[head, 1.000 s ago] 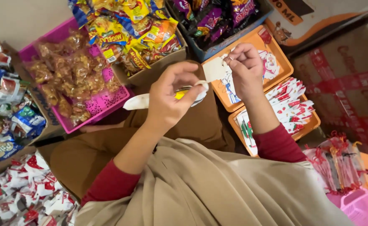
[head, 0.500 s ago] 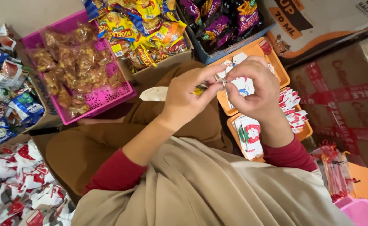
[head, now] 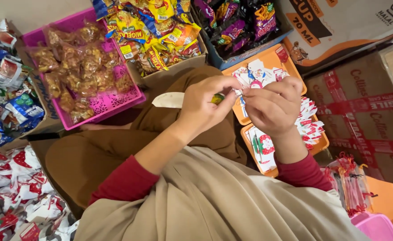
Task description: The person is manually packing individual snacks into small decorative bags.
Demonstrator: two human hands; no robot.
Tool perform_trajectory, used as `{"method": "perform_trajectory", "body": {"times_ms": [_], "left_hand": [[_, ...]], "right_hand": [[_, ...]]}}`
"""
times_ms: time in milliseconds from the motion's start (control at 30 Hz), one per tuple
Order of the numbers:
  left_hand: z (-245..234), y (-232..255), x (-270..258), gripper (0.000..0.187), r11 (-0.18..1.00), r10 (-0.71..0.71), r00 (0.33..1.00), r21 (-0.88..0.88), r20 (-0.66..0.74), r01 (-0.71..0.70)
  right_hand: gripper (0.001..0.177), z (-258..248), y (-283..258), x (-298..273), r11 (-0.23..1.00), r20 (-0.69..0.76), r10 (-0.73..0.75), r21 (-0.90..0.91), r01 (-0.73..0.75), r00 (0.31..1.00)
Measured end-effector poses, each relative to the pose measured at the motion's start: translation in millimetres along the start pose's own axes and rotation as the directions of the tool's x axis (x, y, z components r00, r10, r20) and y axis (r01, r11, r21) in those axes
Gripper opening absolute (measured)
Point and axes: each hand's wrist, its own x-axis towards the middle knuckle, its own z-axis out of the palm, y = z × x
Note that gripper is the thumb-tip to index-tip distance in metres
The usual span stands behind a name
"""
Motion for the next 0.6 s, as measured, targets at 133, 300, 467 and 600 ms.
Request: {"method": "perform_trajectory", "body": {"times_ms": [133,300,467,600], "left_hand": [[5,-14,-6,0.021,0.997,0.024,1.0,0.075,-0.015,-0.022],[7,-21,-10,0.017,0.997,0.041,0.998,0.073,-0.049,-0.037],[4,-30,-11,0.006,0.9,0.316,0.949,0.319,-0.006,-0.298],[4,-29,-11,0.004,0.884,0.348,0.938,0.33,0.013,-0.332]], "right_hand": [[0.015,5,-4,0,0.999,-0.012,0.044,0.022,-0.044,0.999],[0.017,5,-5,-7,0.992,0.056,0.118,0.031,-0.12,0.991],[0.012,-4,0,0,0.861,0.246,0.358,0.286,-0.42,0.901],[0.005,-17,1,28,0.85,0.393,0.285,0.318,-0.42,0.874]]}}
